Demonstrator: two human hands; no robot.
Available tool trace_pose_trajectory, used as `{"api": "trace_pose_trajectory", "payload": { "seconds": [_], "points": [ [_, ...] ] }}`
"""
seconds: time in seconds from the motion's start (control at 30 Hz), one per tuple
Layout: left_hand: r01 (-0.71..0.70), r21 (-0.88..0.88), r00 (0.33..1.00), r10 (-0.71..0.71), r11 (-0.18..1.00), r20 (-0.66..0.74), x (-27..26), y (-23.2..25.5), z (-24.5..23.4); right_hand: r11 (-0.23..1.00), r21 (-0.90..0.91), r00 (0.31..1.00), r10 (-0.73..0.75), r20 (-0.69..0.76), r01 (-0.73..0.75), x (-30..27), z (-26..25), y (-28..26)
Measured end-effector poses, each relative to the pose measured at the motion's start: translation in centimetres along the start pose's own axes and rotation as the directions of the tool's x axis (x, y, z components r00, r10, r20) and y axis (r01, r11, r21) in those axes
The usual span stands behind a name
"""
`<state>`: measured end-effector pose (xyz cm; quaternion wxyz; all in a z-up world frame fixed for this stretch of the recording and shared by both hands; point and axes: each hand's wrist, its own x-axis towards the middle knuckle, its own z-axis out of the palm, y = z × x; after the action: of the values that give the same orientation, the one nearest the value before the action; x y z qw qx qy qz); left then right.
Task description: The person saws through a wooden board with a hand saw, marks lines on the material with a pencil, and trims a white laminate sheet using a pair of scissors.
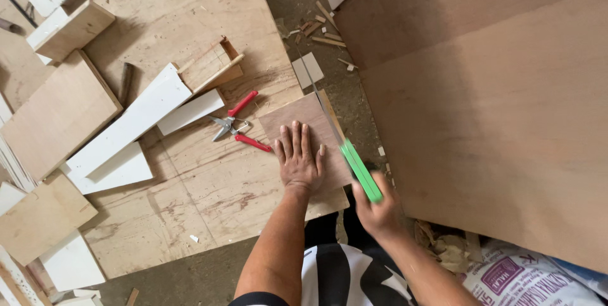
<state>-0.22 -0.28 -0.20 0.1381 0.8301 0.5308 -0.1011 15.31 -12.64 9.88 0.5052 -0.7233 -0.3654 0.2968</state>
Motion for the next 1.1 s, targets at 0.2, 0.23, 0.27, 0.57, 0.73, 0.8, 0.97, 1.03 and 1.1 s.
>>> {"api": "trace_pose_trajectory", "payload": {
  "seconds": [0.2, 0.23, 0.27, 0.57, 0.73, 0.8, 0.97, 1.03, 1.1],
  "points": [
    [-0.011, 0.032, 0.999, 0.012, 0.999, -0.032, 0.0, 0.0, 0.0, 0.972, -0.106, 0.975, 0.215, 0.052, -0.209, 2.8, -0.4, -1.2],
    [-0.014, 0.021, 0.999, 0.015, 1.0, -0.041, -0.1, 0.1, 0.0, 0.988, -0.059, 0.989, 0.147, 0.027, -0.145, 2.0, -1.3, -1.9],
    [-0.014, 0.008, 0.999, 0.014, 1.0, -0.048, -0.1, 0.3, -0.1, 0.997, -0.016, 0.997, 0.081, 0.004, -0.081, 1.5, -1.9, -2.5],
    [-0.01, -0.018, 0.998, 0.009, 1.0, -0.069, 0.0, 0.4, -0.7, 0.982, -0.147, 0.992, 0.125, 0.022, -0.12, 5.8, 2.8, -2.6],
    [-0.03, -0.021, 0.997, 0.029, 0.999, -0.073, 0.2, 0.3, -0.8, 0.975, -0.089, 0.979, 0.205, 0.022, -0.202, 2.0, -0.8, -3.3],
    [-0.024, -0.024, 0.998, 0.022, 0.999, -0.051, -0.1, 0.3, -0.5, 0.974, -0.069, 0.975, 0.218, 0.037, -0.215, -1.2, -2.0, -3.5],
    [-0.032, -0.024, 0.997, 0.03, 0.999, -0.065, 0.0, 0.1, -0.3, 0.981, -0.023, 0.98, 0.193, 0.046, -0.192, -2.4, -2.7, -3.2],
    [-0.027, 0.011, 0.999, 0.027, 1.0, -0.039, -0.1, 0.2, 0.0, 0.988, -0.052, 0.988, 0.149, 0.04, -0.147, 1.4, -0.1, -2.1],
    [-0.031, 0.029, 0.998, 0.032, 0.999, -0.061, 0.2, -0.2, 0.1, 0.98, -0.078, 0.982, 0.185, 0.045, -0.181, 5.0, 2.2, -1.6]
  ]
}}
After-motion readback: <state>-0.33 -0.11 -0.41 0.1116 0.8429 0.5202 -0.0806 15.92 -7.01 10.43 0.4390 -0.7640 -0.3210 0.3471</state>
